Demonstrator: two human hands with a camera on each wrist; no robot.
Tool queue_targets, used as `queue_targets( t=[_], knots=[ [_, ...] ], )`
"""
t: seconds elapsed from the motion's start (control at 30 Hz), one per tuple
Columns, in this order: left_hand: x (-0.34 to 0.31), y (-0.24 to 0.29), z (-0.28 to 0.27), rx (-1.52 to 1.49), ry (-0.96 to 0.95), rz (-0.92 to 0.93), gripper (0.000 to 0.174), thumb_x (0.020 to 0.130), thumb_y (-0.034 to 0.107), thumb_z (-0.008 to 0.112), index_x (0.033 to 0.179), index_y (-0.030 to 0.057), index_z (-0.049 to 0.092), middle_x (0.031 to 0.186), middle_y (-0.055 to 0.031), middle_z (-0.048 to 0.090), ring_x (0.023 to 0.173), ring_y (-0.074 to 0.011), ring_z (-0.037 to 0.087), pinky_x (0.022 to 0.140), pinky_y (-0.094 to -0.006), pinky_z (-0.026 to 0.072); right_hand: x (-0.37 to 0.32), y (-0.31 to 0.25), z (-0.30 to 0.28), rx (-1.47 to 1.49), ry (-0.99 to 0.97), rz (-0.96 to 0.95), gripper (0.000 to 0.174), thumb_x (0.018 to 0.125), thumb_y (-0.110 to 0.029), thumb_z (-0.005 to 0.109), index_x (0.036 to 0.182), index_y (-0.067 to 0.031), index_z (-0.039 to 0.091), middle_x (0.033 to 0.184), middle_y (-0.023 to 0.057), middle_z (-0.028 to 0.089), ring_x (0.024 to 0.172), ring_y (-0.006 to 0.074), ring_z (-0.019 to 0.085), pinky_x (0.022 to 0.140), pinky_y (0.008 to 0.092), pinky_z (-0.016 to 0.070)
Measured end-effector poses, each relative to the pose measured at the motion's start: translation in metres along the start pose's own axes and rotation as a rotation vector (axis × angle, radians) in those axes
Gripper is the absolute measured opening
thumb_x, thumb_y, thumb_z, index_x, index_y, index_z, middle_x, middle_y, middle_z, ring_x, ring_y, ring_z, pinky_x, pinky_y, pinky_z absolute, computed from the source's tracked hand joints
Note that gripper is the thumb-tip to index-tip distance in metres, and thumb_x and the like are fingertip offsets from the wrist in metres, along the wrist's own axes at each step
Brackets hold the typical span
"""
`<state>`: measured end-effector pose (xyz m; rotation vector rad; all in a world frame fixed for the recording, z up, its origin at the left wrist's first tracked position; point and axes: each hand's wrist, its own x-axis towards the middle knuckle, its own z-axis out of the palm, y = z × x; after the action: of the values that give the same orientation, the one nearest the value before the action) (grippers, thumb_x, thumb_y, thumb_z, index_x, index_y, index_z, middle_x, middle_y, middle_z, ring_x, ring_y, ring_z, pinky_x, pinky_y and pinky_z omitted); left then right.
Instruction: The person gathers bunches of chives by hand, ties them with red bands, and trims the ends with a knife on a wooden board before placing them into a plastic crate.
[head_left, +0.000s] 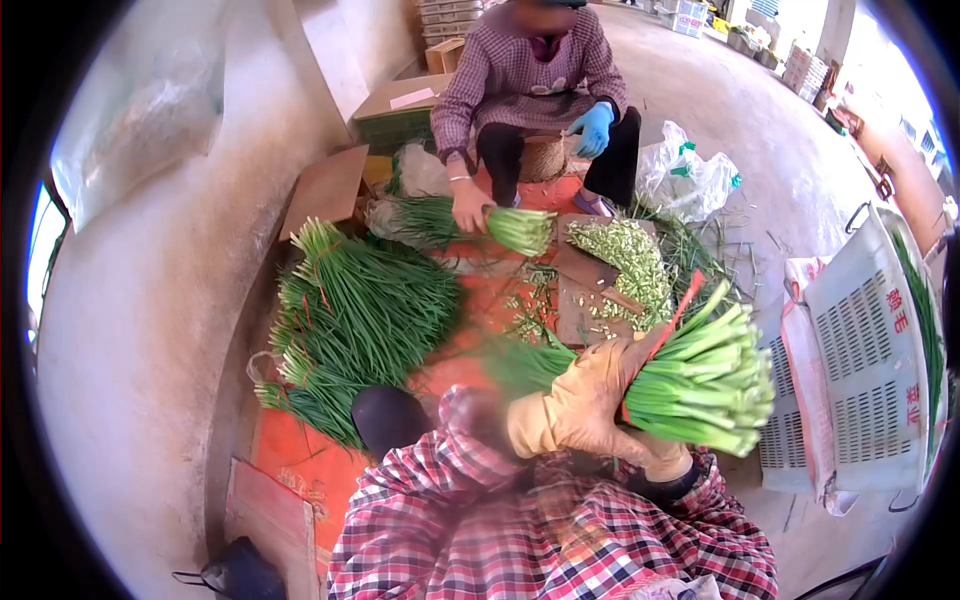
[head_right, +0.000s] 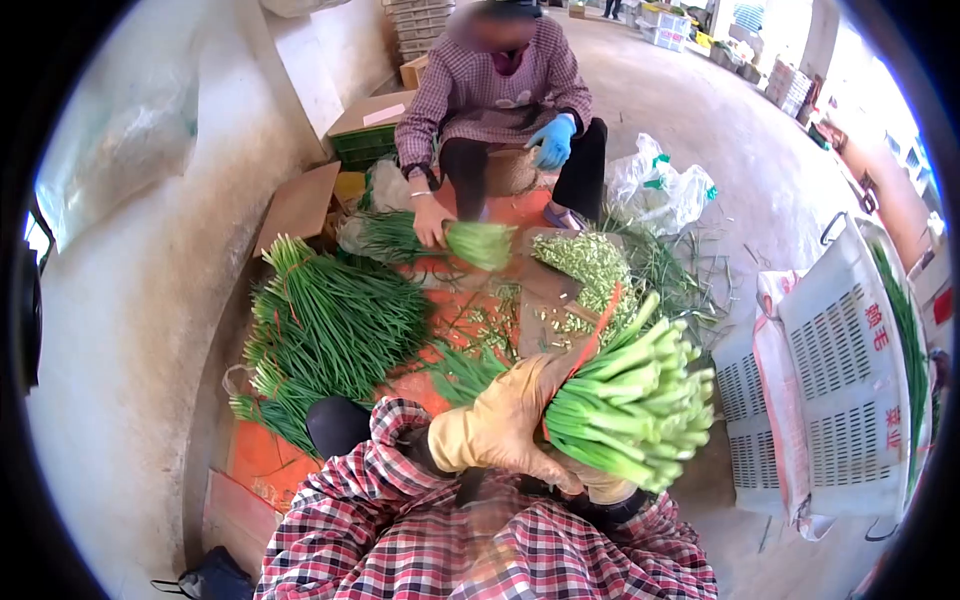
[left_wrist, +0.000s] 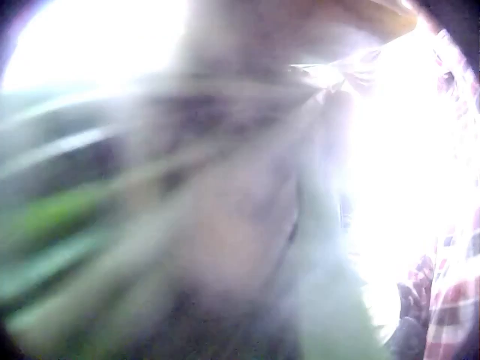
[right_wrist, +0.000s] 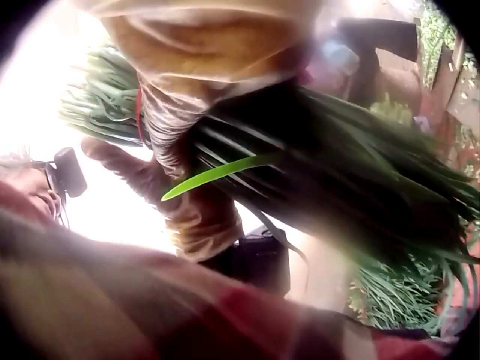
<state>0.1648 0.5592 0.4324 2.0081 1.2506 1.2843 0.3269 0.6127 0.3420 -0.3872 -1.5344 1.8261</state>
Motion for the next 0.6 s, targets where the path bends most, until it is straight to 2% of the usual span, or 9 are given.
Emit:
queue_targets(
  t=[0.07, 0.13, 0.17, 0.27, 0.37, 0.4, 0.43, 0.47, 0.6],
  knots=[
    [0.004, 0.000, 0.001, -0.041, -0.098, -0.064, 0.116, 0.057, 0.042, 0.084, 0.146, 0.0017, 0.021, 0.125, -0.0209, 0.049, 0.113, -0.0349, 0.049, 0.097, -0.0397, 0.0385, -0.001, -0.013, -0.009, 0.052, 0.014, -0.090, 0.079, 0.068, -0.017, 0.084, 0.134, -0.0048, 0.042, 0.127, 0.0074, 0.052, 0.114, 0.0218, 0.051, 0.100, 0.0398, 0.0405],
    [0.004, -0.001, 0.004, -0.342, -0.098, -0.021, 0.116, 0.061, 0.030, 0.087, 0.148, 0.0017, 0.015, 0.137, -0.0192, 0.042, 0.127, -0.0282, 0.042, 0.106, -0.0375, 0.0317, 0.002, -0.036, -0.009, 0.182, 0.026, -0.091, 0.077, 0.067, -0.014, 0.084, 0.132, -0.0041, 0.044, 0.125, 0.0081, 0.053, 0.113, 0.0219, 0.053, 0.098, 0.0389, 0.0430],
    [-0.006, -0.011, 0.013, -0.445, -0.121, -0.131, 0.108, 0.066, 0.020, 0.085, 0.147, 0.0016, 0.017, 0.144, -0.0162, 0.035, 0.133, -0.0214, 0.033, 0.110, -0.0343, 0.0259, 0.004, -0.037, -0.017, 0.160, -0.018, -0.071, 0.079, 0.065, -0.013, 0.085, 0.132, -0.0041, 0.043, 0.124, 0.0081, 0.054, 0.112, 0.0220, 0.053, 0.098, 0.0379, 0.0437],
    [-0.013, -0.015, 0.018, -0.627, -0.079, -0.282, 0.092, 0.072, 0.017, 0.080, 0.145, 0.0015, 0.025, 0.140, -0.0125, 0.040, 0.129, -0.0210, 0.038, 0.107, -0.0351, 0.0311, -0.001, -0.024, -0.038, 0.167, 0.053, 0.070, 0.090, 0.058, -0.010, 0.088, 0.133, -0.0032, 0.039, 0.123, 0.0080, 0.054, 0.112, 0.0203, 0.053, 0.097, 0.0356, 0.0440],
    [-0.039, -0.022, 0.013, -0.688, 0.037, -0.542, 0.082, 0.071, 0.011, 0.079, 0.141, 0.0038, 0.037, 0.135, -0.0102, 0.049, 0.126, -0.0190, 0.044, 0.108, -0.0366, 0.0309, -0.004, -0.014, -0.057, -0.065, 0.062, -0.058, 0.092, 0.057, -0.011, 0.089, 0.134, -0.0033, 0.038, 0.126, 0.0076, 0.051, 0.115, 0.0200, 0.051, 0.097, 0.0351, 0.0435],
    [-0.042, -0.031, 0.008, -0.616, 0.055, -0.563, 0.068, 0.076, 0.006, 0.074, 0.137, 0.0038, 0.043, 0.127, -0.0095, 0.056, 0.116, -0.0177, 0.052, 0.103, -0.0345, 0.0378, -0.006, -0.013, -0.070, -0.103, 0.026, -0.049, 0.094, 0.057, -0.012, 0.089, 0.135, -0.0035, 0.037, 0.127, 0.0074, 0.050, 0.116, 0.0200, 0.050, 0.097, 0.0350, 0.0433],
    [-0.041, -0.034, -0.002, -0.721, 0.072, -0.675, 0.064, 0.077, 0.006, 0.073, 0.135, 0.0037, 0.045, 0.123, -0.0089, 0.058, 0.111, -0.0174, 0.054, 0.100, -0.0340, 0.0400, -0.001, -0.023, -0.070, -0.041, 0.077, -0.139, 0.075, 0.062, -0.017, 0.087, 0.126, -0.0028, 0.049, 0.126, 0.0107, 0.051, 0.112, 0.0237, 0.052, 0.090, 0.0403, 0.0478],
    [-0.039, -0.037, -0.013, -0.829, 0.088, -0.789, 0.061, 0.078, 0.006, 0.072, 0.133, 0.0036, 0.047, 0.120, -0.0083, 0.061, 0.107, -0.0171, 0.057, 0.098, -0.0335, 0.0422, -0.006, -0.025, -0.091, -0.044, 0.032, -0.123, 0.078, 0.060, -0.012, 0.088, 0.126, -0.0011, 0.048, 0.122, 0.0095, 0.054, 0.112, 0.0214, 0.053, 0.097, 0.0368, 0.0440],
    [-0.054, -0.131, -0.066, 0.002, -0.247, -0.944, 0.054, 0.080, 0.025, 0.073, 0.125, 0.0017, 0.053, 0.112, -0.0099, 0.064, 0.100, -0.0181, 0.061, 0.089, -0.0306, 0.0479, -0.004, -0.056, -0.094, 0.262, 0.161, -0.181, 0.074, 0.061, -0.014, 0.087, 0.125, 0.0003, 0.051, 0.122, 0.0101, 0.056, 0.111, 0.0235, 0.055, 0.094, 0.0392, 0.0472]
  ],
)
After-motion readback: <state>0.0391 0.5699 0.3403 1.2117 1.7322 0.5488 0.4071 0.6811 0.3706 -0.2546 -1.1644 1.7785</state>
